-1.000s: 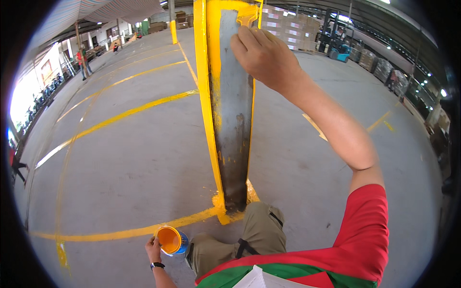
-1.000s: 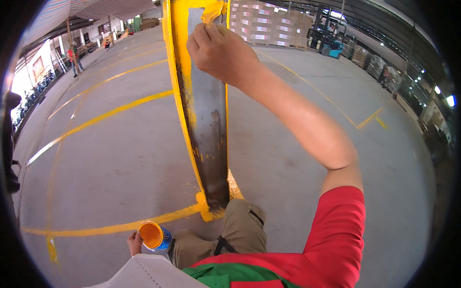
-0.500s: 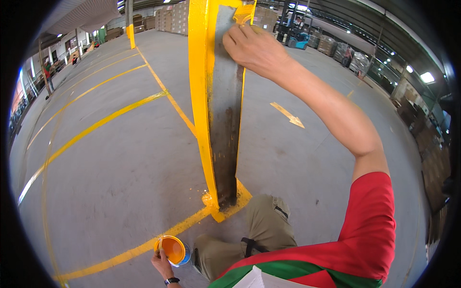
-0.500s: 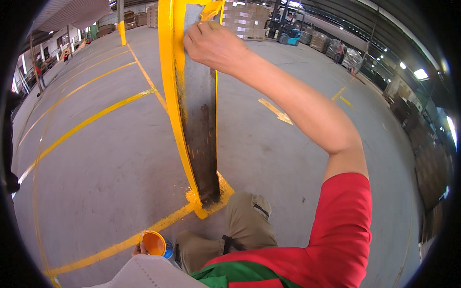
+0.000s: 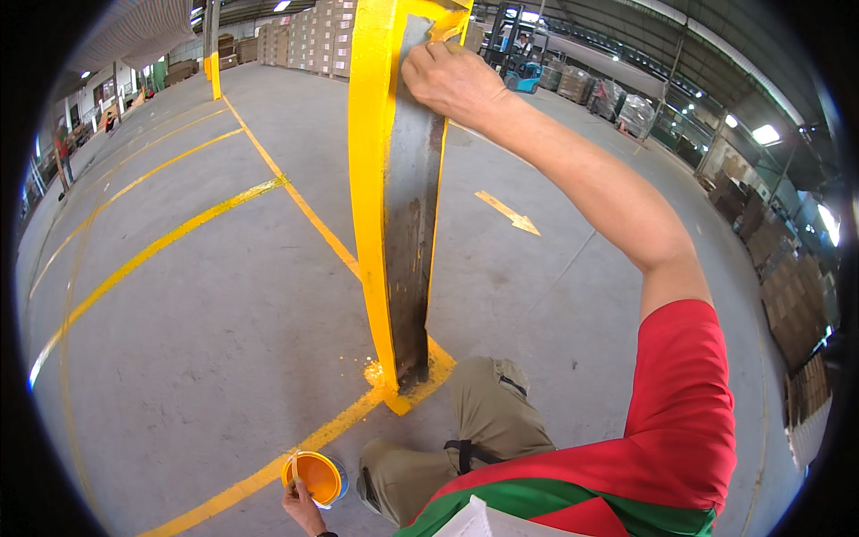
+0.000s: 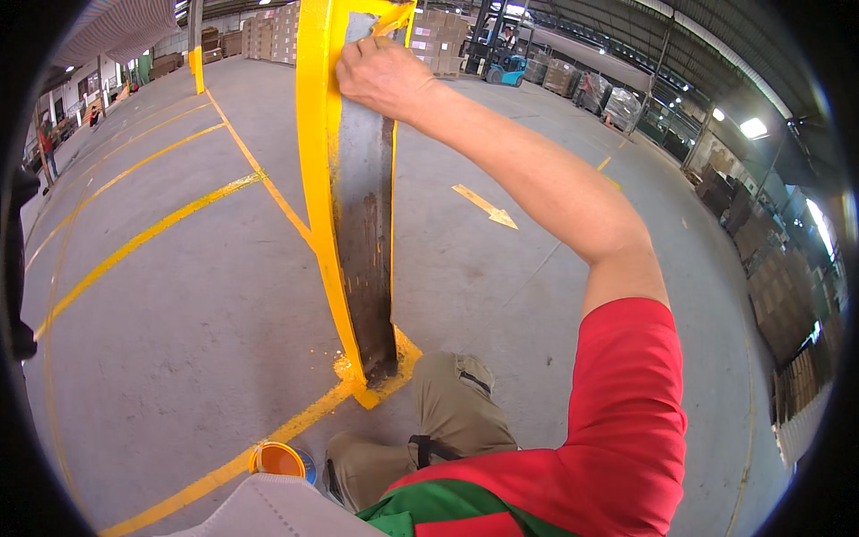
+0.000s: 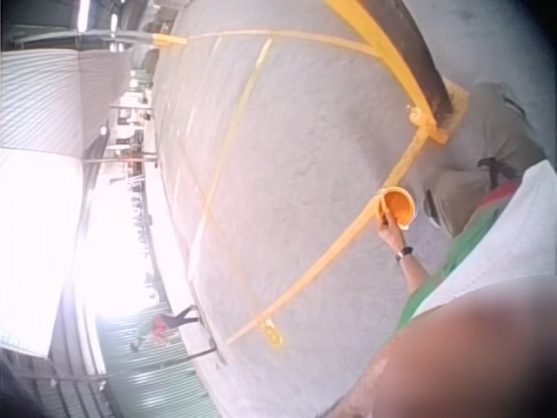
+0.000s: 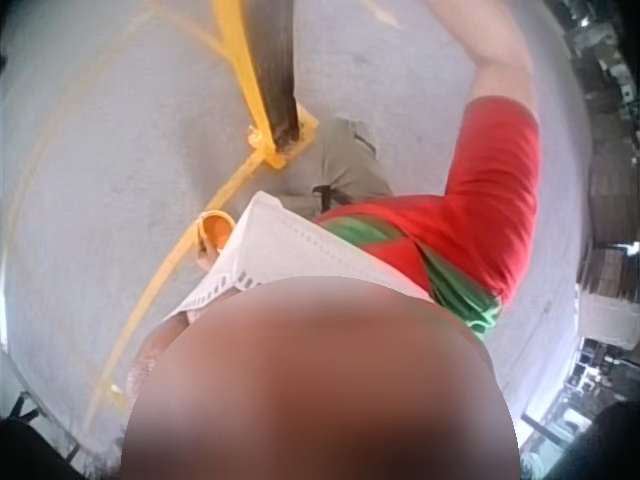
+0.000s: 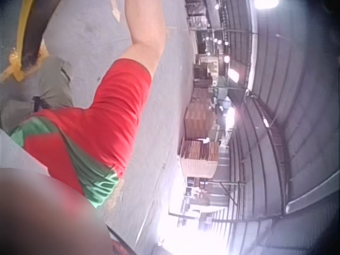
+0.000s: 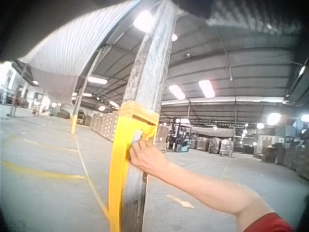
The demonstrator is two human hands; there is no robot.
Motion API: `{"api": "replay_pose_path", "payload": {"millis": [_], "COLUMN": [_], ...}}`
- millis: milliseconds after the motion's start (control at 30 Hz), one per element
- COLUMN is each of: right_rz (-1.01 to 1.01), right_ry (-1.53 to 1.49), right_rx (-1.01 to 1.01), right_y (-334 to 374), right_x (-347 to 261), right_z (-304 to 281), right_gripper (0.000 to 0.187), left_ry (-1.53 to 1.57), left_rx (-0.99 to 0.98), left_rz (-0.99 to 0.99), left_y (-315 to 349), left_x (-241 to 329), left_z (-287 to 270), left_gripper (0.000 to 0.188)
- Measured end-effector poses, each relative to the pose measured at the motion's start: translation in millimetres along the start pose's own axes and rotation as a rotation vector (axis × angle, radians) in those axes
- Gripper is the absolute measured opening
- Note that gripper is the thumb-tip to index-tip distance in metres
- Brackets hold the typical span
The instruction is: The person kneels on the warehouse floor and paints a vertical metal post yellow using a paintbrush and a small paint can. They repeatedly dip the brush into the can and apply paint to the post's surface and base.
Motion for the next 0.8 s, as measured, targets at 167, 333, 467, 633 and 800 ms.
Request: {"api": "replay_pose_path", "payload": {"millis": [167,333,467,633,800], "right_rz": [-0.006,-0.012,-0.019,0.015,0.032], "right_ry": [-0.023,-0.158,-0.137,-0.095,-0.097], "right_rx": [-0.026,0.011,0.032,0.041,-0.049], "right_y": [2,12,15,8,9], "right_x": [1,6,8,13,10], "right_z": [1,-12,-19,-10,-3], "right_gripper": [0.009,0.01,0.01,0.011,0.013], "left_ry": [-0.006,-0.065,-0.253,-0.34,-0.29], "left_rx": [-0.04,-0.06,-0.088,-0.056,-0.064], "left_rz": [-0.009,-0.011,-0.05,-0.023,0.01], "left_y": [-2,-4,-3,-1,-5], "left_x": [-15,-18,-8,3,-8], "left_z": [-5,-8,-12,-13,-13], "left_gripper": [0.029,0.039,0.04,0.042,0.042]}}
Point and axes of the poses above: each hand's wrist, its own y-axis away from the middle knuckle, its own z-axis out of the palm, x = y × z, the point moved 5 cm from there along -y, towards the middle knuckle, and after that the axes turned 8 degrees about -x, right-handed, at the moved point
